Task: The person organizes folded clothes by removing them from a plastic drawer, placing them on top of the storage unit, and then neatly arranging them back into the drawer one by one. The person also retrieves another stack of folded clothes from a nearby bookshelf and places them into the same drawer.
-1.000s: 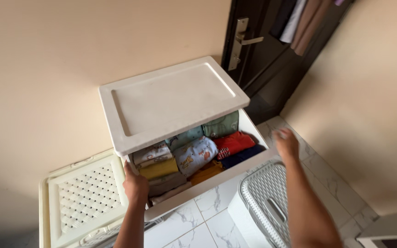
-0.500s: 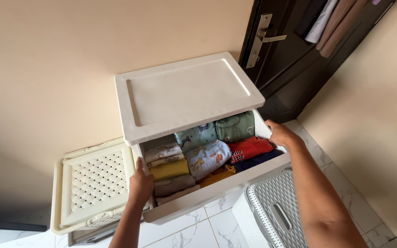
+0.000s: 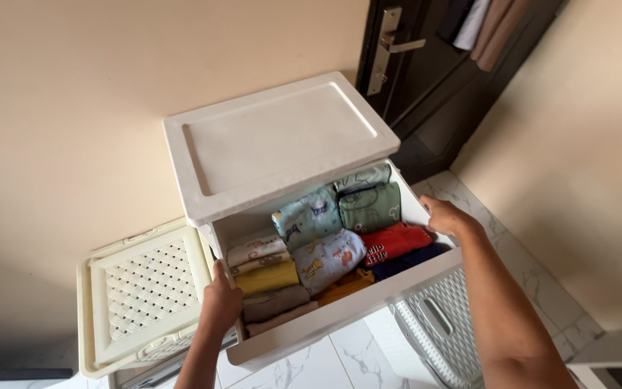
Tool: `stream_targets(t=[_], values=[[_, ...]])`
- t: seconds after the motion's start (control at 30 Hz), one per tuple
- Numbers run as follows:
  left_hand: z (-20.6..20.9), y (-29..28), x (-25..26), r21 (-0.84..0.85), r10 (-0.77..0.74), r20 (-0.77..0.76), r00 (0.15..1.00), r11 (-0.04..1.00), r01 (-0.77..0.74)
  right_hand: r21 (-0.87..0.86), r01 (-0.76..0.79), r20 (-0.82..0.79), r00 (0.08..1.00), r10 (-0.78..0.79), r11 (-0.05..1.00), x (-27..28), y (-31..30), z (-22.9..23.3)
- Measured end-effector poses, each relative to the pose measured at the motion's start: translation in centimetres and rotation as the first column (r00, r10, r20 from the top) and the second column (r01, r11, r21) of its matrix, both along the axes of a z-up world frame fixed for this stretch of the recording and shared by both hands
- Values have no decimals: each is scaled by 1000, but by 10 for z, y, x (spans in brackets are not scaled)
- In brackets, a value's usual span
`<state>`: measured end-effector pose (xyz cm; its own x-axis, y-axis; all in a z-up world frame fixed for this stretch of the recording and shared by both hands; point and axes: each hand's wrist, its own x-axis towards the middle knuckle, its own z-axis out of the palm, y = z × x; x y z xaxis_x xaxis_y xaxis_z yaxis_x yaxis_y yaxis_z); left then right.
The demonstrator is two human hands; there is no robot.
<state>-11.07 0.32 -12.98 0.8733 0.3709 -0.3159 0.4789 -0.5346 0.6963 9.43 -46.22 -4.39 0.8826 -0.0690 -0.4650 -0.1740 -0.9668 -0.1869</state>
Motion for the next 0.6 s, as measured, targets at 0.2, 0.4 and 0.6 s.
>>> stream_targets(t=[0.2, 0.4, 0.6], values=[[-19, -17, 5, -5, -179, 82, 980, 984, 180, 71, 83, 75, 993, -89, 994, -58, -64, -40], [-58, -88, 65, -57, -413, 97, 906, 906, 419, 94, 447, 48, 891, -452, 890, -179, -163, -81], [-99, -217, 142, 27, -576, -64, 815, 815, 579, 151, 720, 106, 670, -735, 677, -297, -230, -147]])
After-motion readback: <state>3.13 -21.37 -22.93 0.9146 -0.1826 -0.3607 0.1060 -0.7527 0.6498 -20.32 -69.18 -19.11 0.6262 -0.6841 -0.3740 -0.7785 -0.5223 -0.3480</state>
